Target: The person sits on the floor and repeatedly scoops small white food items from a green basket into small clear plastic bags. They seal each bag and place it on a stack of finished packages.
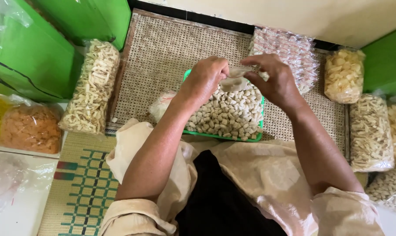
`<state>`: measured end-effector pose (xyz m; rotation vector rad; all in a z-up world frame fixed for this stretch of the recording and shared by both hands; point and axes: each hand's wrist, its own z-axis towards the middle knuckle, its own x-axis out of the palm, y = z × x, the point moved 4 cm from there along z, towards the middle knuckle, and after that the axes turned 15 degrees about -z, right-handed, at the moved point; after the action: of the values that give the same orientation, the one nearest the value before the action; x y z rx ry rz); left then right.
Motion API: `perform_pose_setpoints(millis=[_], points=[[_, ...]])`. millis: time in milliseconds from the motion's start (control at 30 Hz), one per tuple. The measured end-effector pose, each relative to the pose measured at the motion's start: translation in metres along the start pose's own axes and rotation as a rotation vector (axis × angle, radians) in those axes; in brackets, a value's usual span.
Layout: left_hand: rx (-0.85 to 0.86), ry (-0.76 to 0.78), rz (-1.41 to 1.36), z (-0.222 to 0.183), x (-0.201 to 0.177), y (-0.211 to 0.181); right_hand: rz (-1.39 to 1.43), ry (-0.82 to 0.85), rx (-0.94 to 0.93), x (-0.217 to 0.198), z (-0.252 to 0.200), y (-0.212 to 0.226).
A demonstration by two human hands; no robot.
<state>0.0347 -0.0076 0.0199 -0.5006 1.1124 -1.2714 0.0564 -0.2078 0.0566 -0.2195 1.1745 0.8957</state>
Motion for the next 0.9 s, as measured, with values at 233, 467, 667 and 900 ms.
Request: perform_pose_setpoints(millis=[233, 467, 667, 900], points=[[-0.012, -0.035, -0.044, 0.000, -0.007, -0.005, 0.206, 0.127, 0.207, -0.006, 0.002, 0.017], [-0.008, -0.029, -0.040, 0.001, 0.002, 0.006, 0.168, 0.091, 0.117, 0.002, 0.002, 0.016], [-0.007, -0.031, -0.028, 0.002, 0.001, -0.001, 0.079, 0.064, 0.004, 0.007, 0.003, 0.016], [0.013, -0.023, -0.043, 0.004, 0.001, 0.004, 0.154, 0.142, 0.215, 0.000, 0.007, 0.019]])
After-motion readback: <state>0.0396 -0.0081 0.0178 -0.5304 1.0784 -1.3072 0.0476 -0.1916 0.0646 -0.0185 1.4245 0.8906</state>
